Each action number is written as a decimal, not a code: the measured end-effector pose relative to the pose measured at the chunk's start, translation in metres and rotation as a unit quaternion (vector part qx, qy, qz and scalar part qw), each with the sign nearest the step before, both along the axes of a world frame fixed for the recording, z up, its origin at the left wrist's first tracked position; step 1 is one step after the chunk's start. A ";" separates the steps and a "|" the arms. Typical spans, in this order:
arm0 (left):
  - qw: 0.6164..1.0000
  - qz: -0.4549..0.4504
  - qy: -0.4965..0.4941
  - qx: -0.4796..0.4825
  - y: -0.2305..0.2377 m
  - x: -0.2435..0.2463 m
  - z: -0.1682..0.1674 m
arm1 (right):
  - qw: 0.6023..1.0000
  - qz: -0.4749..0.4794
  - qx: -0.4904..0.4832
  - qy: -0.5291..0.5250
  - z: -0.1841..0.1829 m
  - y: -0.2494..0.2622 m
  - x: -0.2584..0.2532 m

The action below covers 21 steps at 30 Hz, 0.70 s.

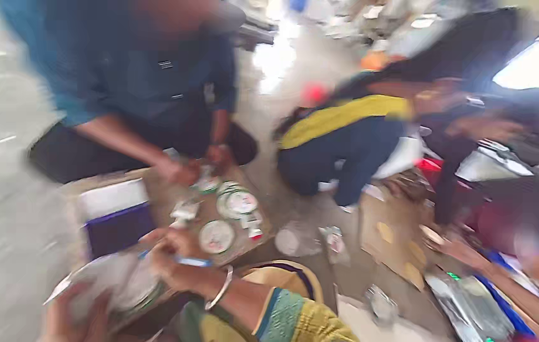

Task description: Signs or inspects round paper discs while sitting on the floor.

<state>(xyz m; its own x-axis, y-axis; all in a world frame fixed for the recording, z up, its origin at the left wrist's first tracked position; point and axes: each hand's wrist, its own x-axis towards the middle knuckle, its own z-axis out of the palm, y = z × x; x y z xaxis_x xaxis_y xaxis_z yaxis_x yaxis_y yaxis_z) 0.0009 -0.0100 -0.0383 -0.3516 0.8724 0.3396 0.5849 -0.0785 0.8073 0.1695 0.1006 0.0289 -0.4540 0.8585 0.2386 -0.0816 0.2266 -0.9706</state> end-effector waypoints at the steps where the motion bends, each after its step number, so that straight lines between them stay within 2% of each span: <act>1: 0.999 0.034 -0.011 -0.022 0.001 0.007 0.008 | 1.000 0.002 -0.002 -0.016 -0.009 0.002 -0.006; 4: 0.993 0.092 -0.024 -0.066 0.006 0.014 0.016 | 0.999 -0.010 -0.009 -0.048 -0.032 0.003 -0.015; 9: 0.995 0.067 -0.006 -0.079 0.008 0.016 0.017 | 0.992 -0.012 0.047 -0.119 -0.050 -0.004 -0.002; 15: 0.995 0.040 0.008 -0.091 0.005 0.017 0.022 | 0.975 0.041 0.146 -0.165 -0.061 -0.013 -0.002; 21: 0.996 0.024 -0.003 -0.088 0.006 0.016 0.023 | 0.979 0.044 0.090 -0.177 -0.060 -0.006 -0.008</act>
